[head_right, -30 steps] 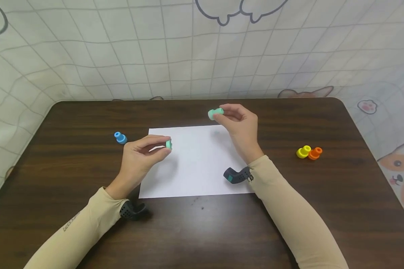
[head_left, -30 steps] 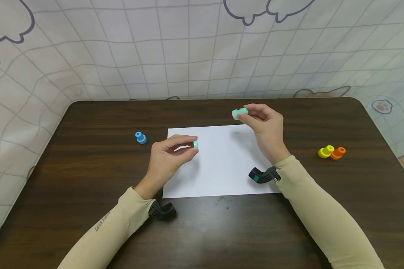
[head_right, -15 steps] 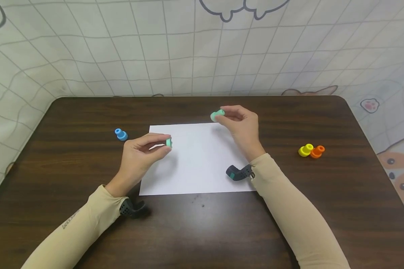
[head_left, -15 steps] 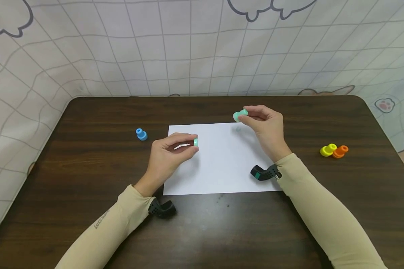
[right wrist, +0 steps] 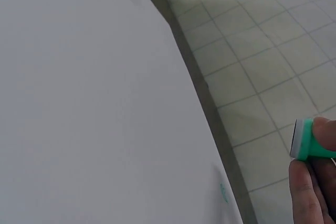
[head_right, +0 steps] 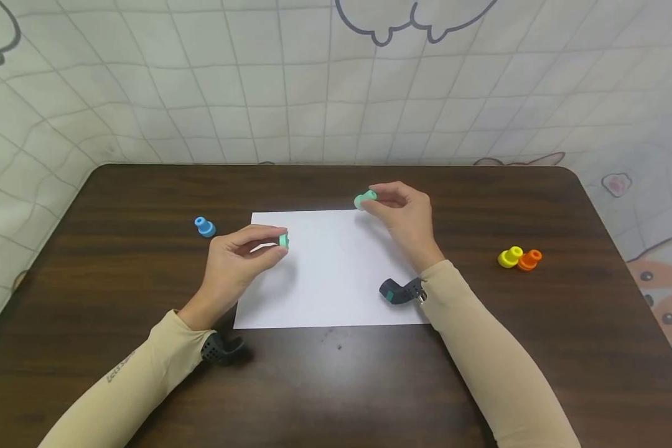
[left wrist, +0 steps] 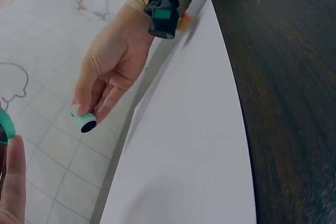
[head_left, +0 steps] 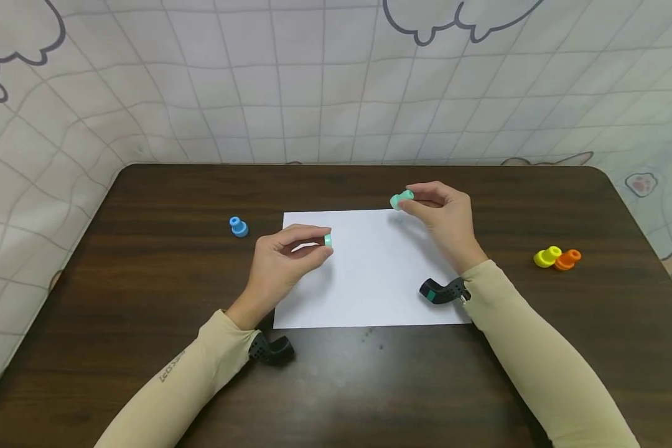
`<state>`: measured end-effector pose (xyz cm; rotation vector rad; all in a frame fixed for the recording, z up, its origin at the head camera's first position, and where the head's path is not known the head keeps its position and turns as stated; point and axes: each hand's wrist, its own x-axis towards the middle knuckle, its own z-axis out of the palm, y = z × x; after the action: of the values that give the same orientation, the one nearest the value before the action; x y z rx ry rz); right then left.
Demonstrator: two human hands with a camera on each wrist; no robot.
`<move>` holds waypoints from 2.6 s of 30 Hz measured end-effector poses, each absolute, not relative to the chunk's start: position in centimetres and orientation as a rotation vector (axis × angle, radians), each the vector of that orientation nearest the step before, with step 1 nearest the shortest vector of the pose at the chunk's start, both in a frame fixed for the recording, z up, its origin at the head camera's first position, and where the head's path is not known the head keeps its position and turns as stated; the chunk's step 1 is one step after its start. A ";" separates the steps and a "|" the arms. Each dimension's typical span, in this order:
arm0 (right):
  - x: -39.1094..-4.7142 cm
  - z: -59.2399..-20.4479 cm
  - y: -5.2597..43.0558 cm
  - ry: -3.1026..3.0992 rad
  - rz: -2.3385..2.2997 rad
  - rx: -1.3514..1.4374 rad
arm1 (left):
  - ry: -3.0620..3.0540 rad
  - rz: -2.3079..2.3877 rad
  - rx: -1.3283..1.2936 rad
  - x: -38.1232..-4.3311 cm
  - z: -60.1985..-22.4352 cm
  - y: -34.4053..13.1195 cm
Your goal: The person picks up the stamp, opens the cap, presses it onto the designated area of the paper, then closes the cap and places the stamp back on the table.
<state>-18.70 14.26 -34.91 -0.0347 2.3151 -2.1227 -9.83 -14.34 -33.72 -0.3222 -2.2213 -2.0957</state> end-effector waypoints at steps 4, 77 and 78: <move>-18.8 -35.1 14.3 2.404 -2.015 -0.072 | -2.220 -2.084 -0.337 -9.7 -33.9 -14.4; -17.9 -36.5 12.6 2.725 -1.436 -0.259 | -2.246 -2.081 -0.438 -8.6 -34.4 -14.8; -17.9 -36.5 12.6 2.723 -1.439 -0.264 | -2.249 -2.078 -0.439 -8.6 -34.4 -14.8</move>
<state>-17.89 12.58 -36.48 -0.2637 2.7227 -1.4389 -8.58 -14.78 -34.44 -0.4390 -2.2487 -2.0783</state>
